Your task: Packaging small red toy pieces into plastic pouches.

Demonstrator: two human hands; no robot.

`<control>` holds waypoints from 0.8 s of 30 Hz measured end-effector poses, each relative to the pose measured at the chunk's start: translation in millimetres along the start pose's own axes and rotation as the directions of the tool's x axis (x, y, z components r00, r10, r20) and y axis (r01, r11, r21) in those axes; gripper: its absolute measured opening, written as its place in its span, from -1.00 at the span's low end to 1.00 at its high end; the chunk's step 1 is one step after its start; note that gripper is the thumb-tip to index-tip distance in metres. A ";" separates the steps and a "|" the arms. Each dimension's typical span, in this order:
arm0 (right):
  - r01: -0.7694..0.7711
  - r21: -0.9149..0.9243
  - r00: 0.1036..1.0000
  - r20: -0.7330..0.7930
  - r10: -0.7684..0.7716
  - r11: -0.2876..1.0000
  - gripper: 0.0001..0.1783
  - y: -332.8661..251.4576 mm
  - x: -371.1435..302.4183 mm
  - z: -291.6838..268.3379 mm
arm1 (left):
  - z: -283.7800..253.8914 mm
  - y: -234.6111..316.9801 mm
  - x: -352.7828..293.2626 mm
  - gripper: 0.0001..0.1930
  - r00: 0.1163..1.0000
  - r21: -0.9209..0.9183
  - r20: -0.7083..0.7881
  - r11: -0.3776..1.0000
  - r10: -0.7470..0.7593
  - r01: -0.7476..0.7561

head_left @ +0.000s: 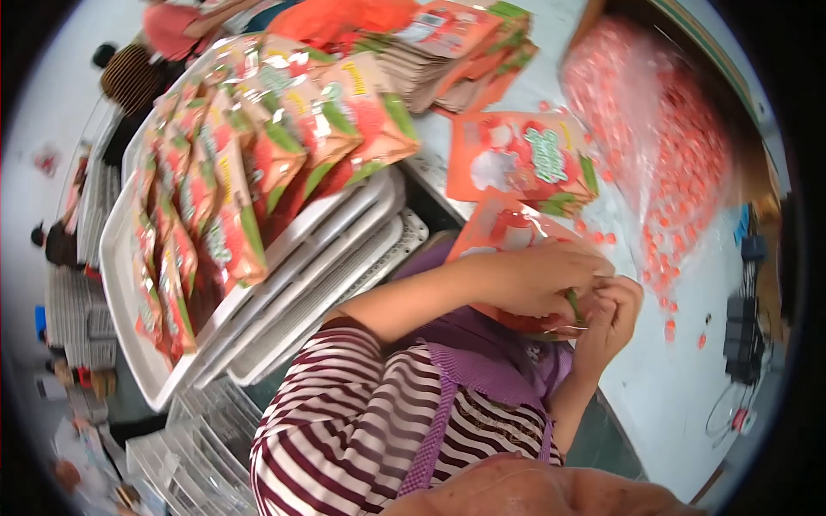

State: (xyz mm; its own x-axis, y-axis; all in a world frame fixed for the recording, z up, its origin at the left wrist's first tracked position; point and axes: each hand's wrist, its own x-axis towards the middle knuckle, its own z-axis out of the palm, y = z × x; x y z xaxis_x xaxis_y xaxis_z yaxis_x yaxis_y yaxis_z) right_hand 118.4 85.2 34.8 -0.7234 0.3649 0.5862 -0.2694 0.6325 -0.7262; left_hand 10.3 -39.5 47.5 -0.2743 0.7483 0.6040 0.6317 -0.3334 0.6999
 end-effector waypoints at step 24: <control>0.302 0.077 0.723 0.631 -0.281 0.950 -0.77 -32.1 -17.4 -17.2 | -16.4 17.5 -60.6 -0.81 0.920 -0.346 0.087 0.854 -0.382 0.388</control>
State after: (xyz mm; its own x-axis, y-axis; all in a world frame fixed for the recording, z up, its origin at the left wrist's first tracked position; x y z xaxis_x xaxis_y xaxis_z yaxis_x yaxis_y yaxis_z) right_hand 150.5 70.2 54.1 -0.8483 -0.3456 0.4011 -0.5238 0.6584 -0.5406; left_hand 26.1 -100.1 29.4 -0.4311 0.8656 0.2550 0.1822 -0.1933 0.9641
